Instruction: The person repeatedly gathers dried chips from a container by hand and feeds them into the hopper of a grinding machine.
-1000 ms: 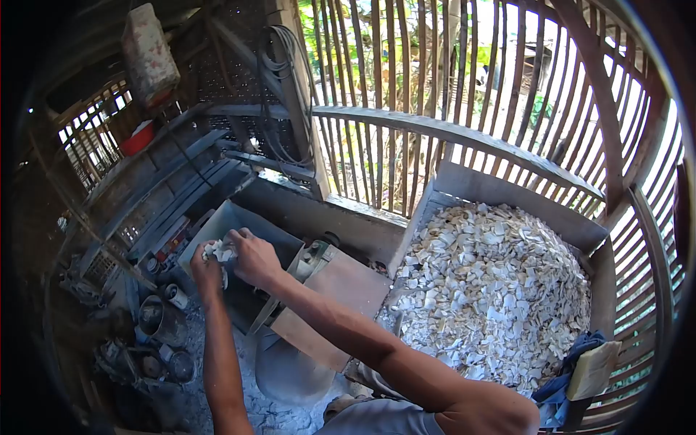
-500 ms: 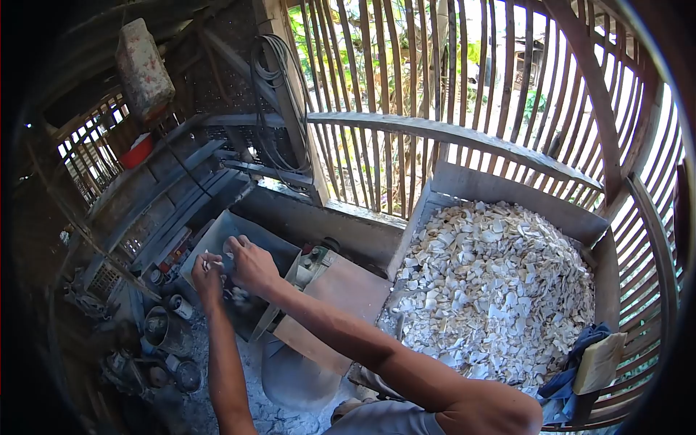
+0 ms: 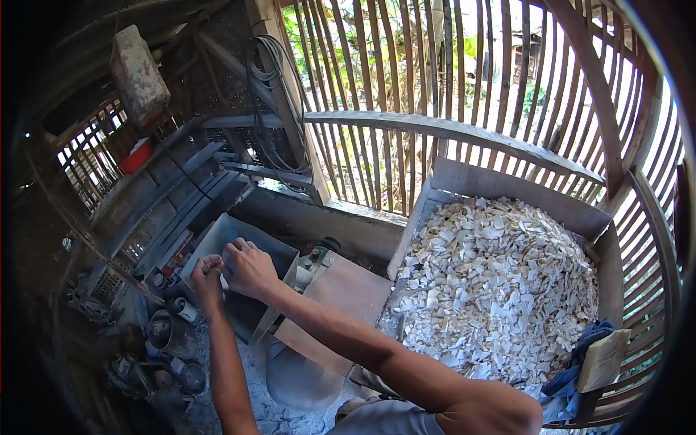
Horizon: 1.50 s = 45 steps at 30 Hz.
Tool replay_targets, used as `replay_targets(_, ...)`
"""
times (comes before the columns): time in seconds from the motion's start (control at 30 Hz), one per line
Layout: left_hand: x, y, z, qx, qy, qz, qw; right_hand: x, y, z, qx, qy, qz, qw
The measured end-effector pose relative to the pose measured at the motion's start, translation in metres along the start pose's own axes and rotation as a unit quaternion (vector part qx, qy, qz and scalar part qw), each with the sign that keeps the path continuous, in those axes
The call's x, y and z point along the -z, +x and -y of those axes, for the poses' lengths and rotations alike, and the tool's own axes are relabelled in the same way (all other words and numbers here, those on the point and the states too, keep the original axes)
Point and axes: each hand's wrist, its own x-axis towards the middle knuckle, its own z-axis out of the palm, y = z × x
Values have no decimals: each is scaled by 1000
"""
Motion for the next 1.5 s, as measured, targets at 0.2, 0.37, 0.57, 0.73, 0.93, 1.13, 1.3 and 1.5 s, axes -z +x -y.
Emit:
replay_targets(0.2,3,2,9,-25,7,-11,1000,9,-2,5,9,-20,-24,999)
replay_targets(0.37,6,3,5,-13,28,0,1000,13,0,10,10,-37,-24,999)
replay_targets(0.57,0,5,7,-44,61,-41,996,2,1,2,16,-26,-68,997)
replay_targets(0.73,-4,-1,-9,-42,128,-9,991,-2,-1,-5,41,-64,-32,997)
replay_targets(0.93,-13,1,-12,-62,199,-17,978,11,-6,-7,93,6,-114,989)
replay_targets(1.13,-26,-36,-73,-64,240,-60,967,115,-100,-41,23,-30,-210,977)
replay_targets(1.3,-93,-143,-126,-234,10,-90,968,209,-246,-107,-111,-137,-257,950)
replay_targets(1.5,-241,-310,-84,-256,20,398,880,281,-417,-90,-318,-339,-215,859)
